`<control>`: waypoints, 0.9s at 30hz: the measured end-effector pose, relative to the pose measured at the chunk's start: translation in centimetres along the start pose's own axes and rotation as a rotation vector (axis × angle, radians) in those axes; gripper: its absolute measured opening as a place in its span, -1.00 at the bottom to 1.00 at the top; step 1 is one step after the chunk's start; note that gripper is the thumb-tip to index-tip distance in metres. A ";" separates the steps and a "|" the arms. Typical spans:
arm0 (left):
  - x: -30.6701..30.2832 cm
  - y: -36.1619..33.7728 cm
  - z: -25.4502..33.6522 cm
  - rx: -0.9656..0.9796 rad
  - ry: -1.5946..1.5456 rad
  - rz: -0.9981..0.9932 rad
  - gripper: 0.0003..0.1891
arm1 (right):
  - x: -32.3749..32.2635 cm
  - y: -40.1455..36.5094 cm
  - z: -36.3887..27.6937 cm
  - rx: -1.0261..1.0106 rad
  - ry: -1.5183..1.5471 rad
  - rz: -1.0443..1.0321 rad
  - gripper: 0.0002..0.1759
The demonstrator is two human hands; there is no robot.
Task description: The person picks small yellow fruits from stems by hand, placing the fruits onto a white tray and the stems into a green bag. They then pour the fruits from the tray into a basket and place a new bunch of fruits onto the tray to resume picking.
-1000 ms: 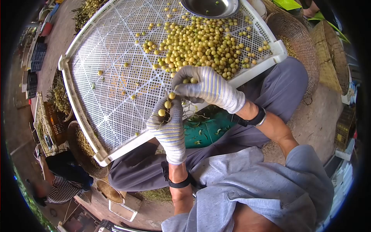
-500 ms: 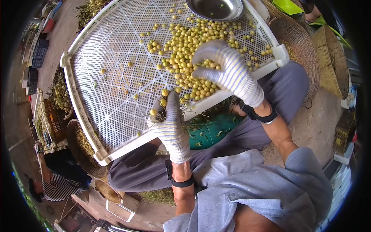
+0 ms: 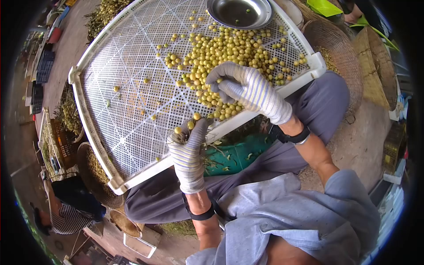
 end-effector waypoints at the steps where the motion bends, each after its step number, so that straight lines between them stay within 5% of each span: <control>1: 0.1 0.0 0.0 -0.002 0.079 -0.015 -0.88 | -0.2 0.2 0.0 -0.051 -0.073 -0.017 -0.83; 3: 0.8 -0.4 0.3 -0.009 0.234 -0.049 -0.89 | 1.1 -0.3 -0.2 -0.373 -0.230 -0.118 -0.78; 8: 0.6 -0.1 -2.1 0.093 0.319 -0.053 -0.88 | 1.8 -1.2 0.6 -0.130 -0.282 -0.213 -0.76; 12: 0.6 -0.9 -2.6 -0.078 0.066 -0.011 -0.82 | 1.4 -0.4 1.5 -0.067 -0.161 -0.208 -0.76; 17: 0.6 -0.5 -1.9 -0.045 0.213 -0.108 -0.78 | 1.6 -0.9 1.8 0.218 0.013 -0.186 -0.80; 18: 0.7 -0.4 -1.6 -0.054 0.210 -0.103 -0.78 | 2.0 -0.6 1.5 -0.063 -0.072 -0.133 -0.83; 27: 0.9 -0.3 -0.9 -0.067 0.225 -0.132 -0.77 | 2.9 -2.1 1.0 -0.400 -0.448 0.145 -0.84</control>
Point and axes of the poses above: each hand's wrist, its own y-axis towards the middle knuckle, its own x-axis out of the palm, z = x × y, the point moved 4 cm from there along y, towards the middle knuckle, and after that the axes turned 15 degrees about z, right-handed, at the moved point
